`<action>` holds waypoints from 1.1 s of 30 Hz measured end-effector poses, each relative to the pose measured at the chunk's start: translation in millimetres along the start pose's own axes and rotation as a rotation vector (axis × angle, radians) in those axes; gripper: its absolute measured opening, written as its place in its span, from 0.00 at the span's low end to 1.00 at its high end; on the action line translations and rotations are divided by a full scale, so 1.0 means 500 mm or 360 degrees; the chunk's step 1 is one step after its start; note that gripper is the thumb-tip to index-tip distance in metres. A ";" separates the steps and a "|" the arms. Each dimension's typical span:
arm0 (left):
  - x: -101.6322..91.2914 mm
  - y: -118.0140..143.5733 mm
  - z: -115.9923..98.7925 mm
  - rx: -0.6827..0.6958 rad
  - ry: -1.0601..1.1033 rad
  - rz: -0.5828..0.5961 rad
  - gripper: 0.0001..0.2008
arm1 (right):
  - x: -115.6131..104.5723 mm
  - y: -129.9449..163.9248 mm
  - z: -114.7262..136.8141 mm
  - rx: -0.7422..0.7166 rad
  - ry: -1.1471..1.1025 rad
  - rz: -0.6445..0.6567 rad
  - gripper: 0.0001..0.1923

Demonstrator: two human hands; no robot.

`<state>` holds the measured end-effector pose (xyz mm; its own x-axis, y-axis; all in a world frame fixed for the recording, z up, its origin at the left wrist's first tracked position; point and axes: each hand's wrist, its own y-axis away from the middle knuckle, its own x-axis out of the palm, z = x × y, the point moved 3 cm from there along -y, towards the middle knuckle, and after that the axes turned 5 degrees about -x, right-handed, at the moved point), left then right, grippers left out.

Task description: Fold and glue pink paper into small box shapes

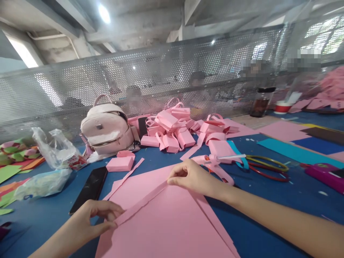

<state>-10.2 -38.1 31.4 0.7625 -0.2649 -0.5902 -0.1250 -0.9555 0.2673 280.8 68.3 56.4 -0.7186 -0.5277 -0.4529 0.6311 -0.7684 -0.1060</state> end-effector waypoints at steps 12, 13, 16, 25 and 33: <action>0.051 -0.051 -0.069 0.0215 -0.0157 -0.0010 0.15 | 0.083 -0.034 0.081 -0.0515 0.0985 0.0292 0.08; 0.053 -0.052 -0.073 0.0227 -0.0160 -0.0010 0.14 | 0.089 -0.037 0.089 -0.0580 0.1084 0.0320 0.08; 0.053 -0.053 -0.081 0.0255 -0.0173 -0.0020 0.13 | 0.104 -0.045 0.106 -0.0780 0.1356 0.0380 0.10; 0.036 -0.051 -0.094 0.0264 -0.0241 -0.0106 0.14 | 0.125 -0.051 0.129 -0.0993 0.1356 0.0316 0.08; 0.018 -0.017 -0.107 0.0341 -0.0378 -0.0214 0.15 | 0.105 -0.041 0.127 -0.0713 0.0937 0.0186 0.07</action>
<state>31.9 -25.5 64.6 0.6154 -0.1337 -0.7768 -0.1832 -0.9828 0.0240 211.7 33.7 91.1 -0.4438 -0.2194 -0.8688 0.8428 -0.4318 -0.3215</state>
